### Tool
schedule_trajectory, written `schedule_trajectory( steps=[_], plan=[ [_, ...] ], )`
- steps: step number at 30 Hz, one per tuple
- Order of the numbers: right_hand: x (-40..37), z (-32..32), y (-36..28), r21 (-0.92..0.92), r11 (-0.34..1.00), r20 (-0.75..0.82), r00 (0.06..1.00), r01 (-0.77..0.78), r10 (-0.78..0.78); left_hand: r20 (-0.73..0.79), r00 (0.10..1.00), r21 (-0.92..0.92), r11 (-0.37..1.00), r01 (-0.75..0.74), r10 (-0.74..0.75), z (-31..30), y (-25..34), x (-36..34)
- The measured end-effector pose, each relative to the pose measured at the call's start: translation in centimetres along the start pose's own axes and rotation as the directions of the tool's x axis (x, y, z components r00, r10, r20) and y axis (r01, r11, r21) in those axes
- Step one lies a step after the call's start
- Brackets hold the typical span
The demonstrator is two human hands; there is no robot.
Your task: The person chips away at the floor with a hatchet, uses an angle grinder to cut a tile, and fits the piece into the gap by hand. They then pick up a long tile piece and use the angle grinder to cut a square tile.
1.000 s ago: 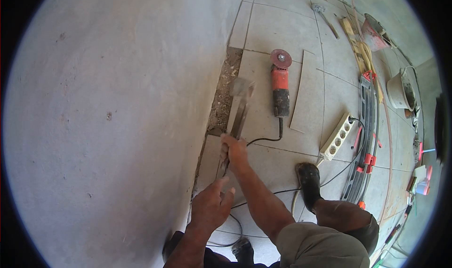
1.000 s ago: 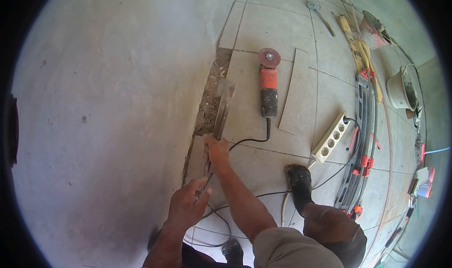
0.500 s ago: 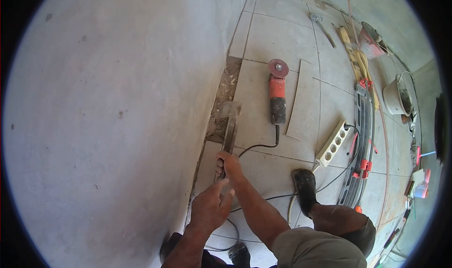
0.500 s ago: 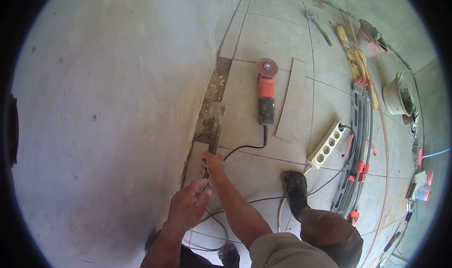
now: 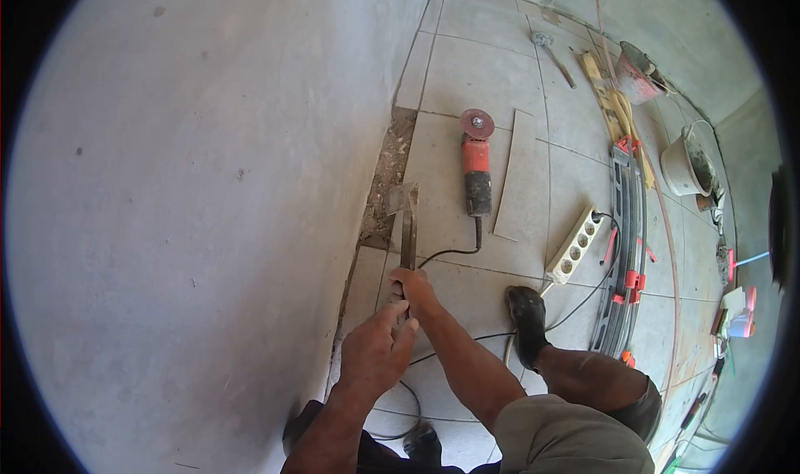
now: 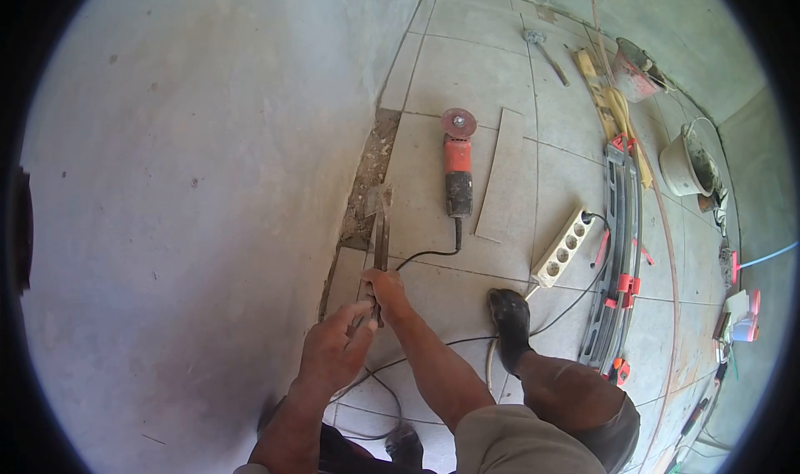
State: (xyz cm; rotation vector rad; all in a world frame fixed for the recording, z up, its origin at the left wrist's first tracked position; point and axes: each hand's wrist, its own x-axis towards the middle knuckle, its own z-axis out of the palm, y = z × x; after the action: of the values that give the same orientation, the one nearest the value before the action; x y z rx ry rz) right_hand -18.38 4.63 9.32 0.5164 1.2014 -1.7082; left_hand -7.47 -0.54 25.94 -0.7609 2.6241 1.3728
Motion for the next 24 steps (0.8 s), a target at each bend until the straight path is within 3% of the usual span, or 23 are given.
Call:
schedule_trajectory(
  steps=[1,4,6,8,9,12,13,14,15,17,20,24],
  plan=[
    [-0.4,-0.2,-0.5,-0.118,0.989,-0.008,0.996,0.090,-0.092,-0.009,1.000,0.006,1.000,-0.009,0.009,0.0,0.0,0.0],
    [-2.1,-0.1,-3.4,-0.271,0.947,-0.036,0.982,0.170,-0.187,-0.024,0.999,0.069,0.997,-0.037,0.039,0.7,-0.8,-0.8],
    [-3.6,-0.4,-7.2,-0.576,0.783,-0.028,0.952,0.235,-0.306,-0.037,0.996,0.108,0.991,-0.078,0.083,0.9,-0.8,-0.9],
    [-3.9,-2.2,-10.6,-0.927,0.261,0.123,0.878,0.268,-0.463,0.033,0.998,0.186,0.981,-0.061,0.056,1.1,-0.4,-0.9],
    [-4.8,-2.8,-12.4,-0.975,0.058,0.171,0.889,0.215,-0.424,0.029,0.998,0.176,0.983,-0.053,0.049,1.3,-0.3,-0.9],
    [-9.9,-3.5,-17.5,-0.846,-0.507,0.307,0.928,0.165,-0.210,0.104,0.994,0.243,0.969,-0.049,0.024,2.2,-0.1,0.1],
    [-10.6,-4.0,-18.2,-0.839,-0.517,0.309,0.931,0.170,-0.195,0.230,0.973,0.301,0.951,-0.067,-0.005,2.6,0.0,0.7],
    [-11.2,-4.7,-18.4,-0.759,-0.619,0.309,0.948,0.200,-0.072,0.357,0.933,0.353,0.931,-0.092,-0.043,3.1,0.1,0.8],
    [-11.7,-5.6,-18.4,-0.669,-0.704,0.289,0.956,0.238,0.048,0.361,0.931,0.343,0.936,-0.079,-0.054,3.8,0.1,0.6],
    [-11.8,-8.7,-16.1,-0.626,-0.690,0.349,0.922,0.362,0.167,0.547,0.837,0.365,0.905,-0.218,-0.019,4.6,0.2,0.7],
    [-9.1,-14.2,-12.0,-0.571,-0.676,0.399,0.877,0.465,0.267,0.625,0.772,0.417,0.885,-0.205,-0.116,4.9,0.2,0.3],
    [-6.0,-19.8,-10.6,-0.429,-0.647,0.519,0.758,0.631,0.395,0.576,0.812,0.368,0.916,-0.160,-0.090,4.8,-0.9,1.8]
  ],
)
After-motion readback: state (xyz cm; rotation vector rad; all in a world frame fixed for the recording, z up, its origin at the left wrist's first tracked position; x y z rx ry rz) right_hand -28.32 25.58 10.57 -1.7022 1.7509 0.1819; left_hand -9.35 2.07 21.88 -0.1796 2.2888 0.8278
